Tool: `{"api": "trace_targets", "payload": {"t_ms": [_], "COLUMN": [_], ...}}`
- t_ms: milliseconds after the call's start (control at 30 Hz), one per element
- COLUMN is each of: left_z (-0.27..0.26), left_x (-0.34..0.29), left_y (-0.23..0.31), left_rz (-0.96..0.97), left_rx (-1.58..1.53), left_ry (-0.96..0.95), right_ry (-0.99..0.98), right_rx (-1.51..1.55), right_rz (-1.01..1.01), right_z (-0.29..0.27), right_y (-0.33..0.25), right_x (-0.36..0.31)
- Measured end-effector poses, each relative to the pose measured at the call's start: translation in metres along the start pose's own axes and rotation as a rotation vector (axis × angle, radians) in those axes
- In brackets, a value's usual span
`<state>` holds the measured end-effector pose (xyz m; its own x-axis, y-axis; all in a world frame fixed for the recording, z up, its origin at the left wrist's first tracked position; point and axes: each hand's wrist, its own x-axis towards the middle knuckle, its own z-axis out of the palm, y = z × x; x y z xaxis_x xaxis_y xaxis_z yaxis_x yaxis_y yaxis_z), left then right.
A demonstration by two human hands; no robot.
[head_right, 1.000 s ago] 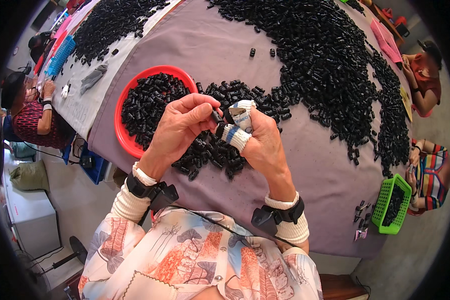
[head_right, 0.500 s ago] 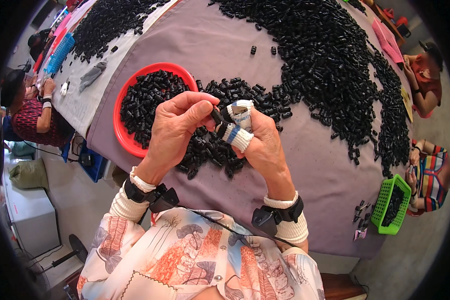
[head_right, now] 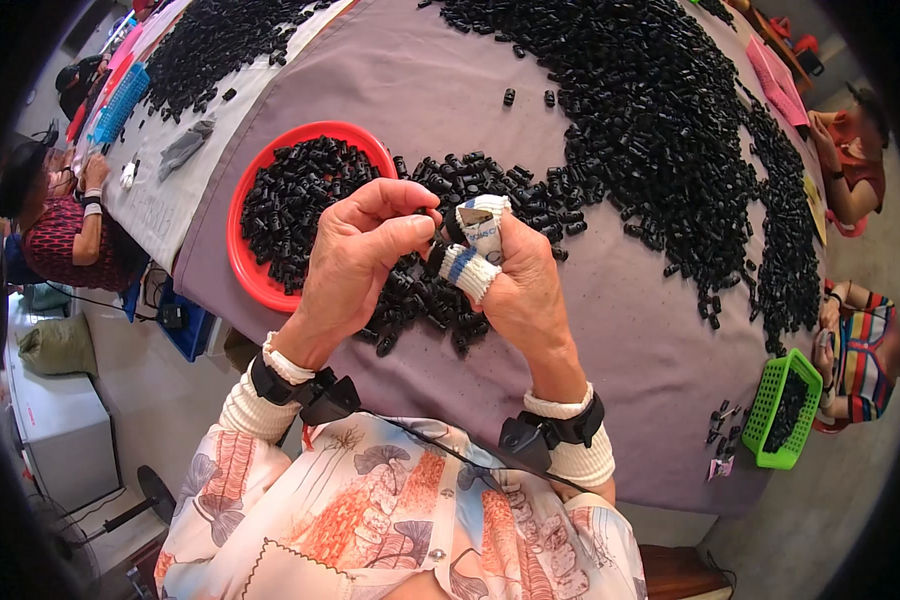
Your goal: Sort small black components into a container by matching their shapes and characteristics.
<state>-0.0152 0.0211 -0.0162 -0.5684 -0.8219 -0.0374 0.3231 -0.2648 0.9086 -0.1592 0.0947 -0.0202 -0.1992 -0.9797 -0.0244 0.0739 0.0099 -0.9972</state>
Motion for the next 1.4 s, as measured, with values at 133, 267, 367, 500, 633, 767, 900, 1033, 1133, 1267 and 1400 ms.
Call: {"api": "trace_targets", "payload": {"t_ms": [133,267,367,500,633,767,900,1033,1133,1267,1400], "left_z": [-0.002,-0.005,-0.006,-0.008,-0.012,-0.019,-0.020,-0.022,-0.023,-0.017,-0.016], "left_x": [0.001,-0.001,-0.002,-0.003,-0.004,0.000,0.001,0.002,0.002,0.002,0.003], "left_y": [-0.003,-0.006,-0.005,0.000,0.004,-0.003,-0.004,-0.007,-0.008,-0.006,-0.005], "left_rz": [-0.058,-0.031,-0.086,-0.195,-0.166,-0.201,-0.217,-0.228,-0.235,-0.251,-0.253], "left_rx": [-0.069,-0.141,-0.243,-0.285,-0.254,-0.345,-0.500,-0.548,-0.574,-0.494,-0.443], "left_ry": [-0.020,-0.068,-0.057,-0.065,-0.089,-0.131,-0.205,-0.225,-0.262,-0.178,-0.185], "right_ry": [0.038,0.061,0.063,0.042,0.023,-0.001,-0.102,-0.125,-0.162,-0.192,-0.235], "right_rx": [0.009,0.031,-0.016,-0.156,-0.198,-0.186,-0.215,-0.268,-0.323,-0.399,-0.417], "right_rz": [0.012,0.022,-0.015,-0.066,-0.084,-0.074,0.013,0.025,0.018,0.012,-0.011], "right_z": [-0.003,-0.001,0.002,0.001,0.006,0.004,-0.002,-0.002,-0.003,-0.005,-0.007], "right_y": [0.005,0.001,-0.001,-0.002,-0.005,-0.009,-0.014,-0.016,-0.016,-0.016,-0.018], "right_x": [-0.001,-0.001,0.000,0.000,0.002,0.005,0.007,0.011,0.015,0.018,0.019]}}
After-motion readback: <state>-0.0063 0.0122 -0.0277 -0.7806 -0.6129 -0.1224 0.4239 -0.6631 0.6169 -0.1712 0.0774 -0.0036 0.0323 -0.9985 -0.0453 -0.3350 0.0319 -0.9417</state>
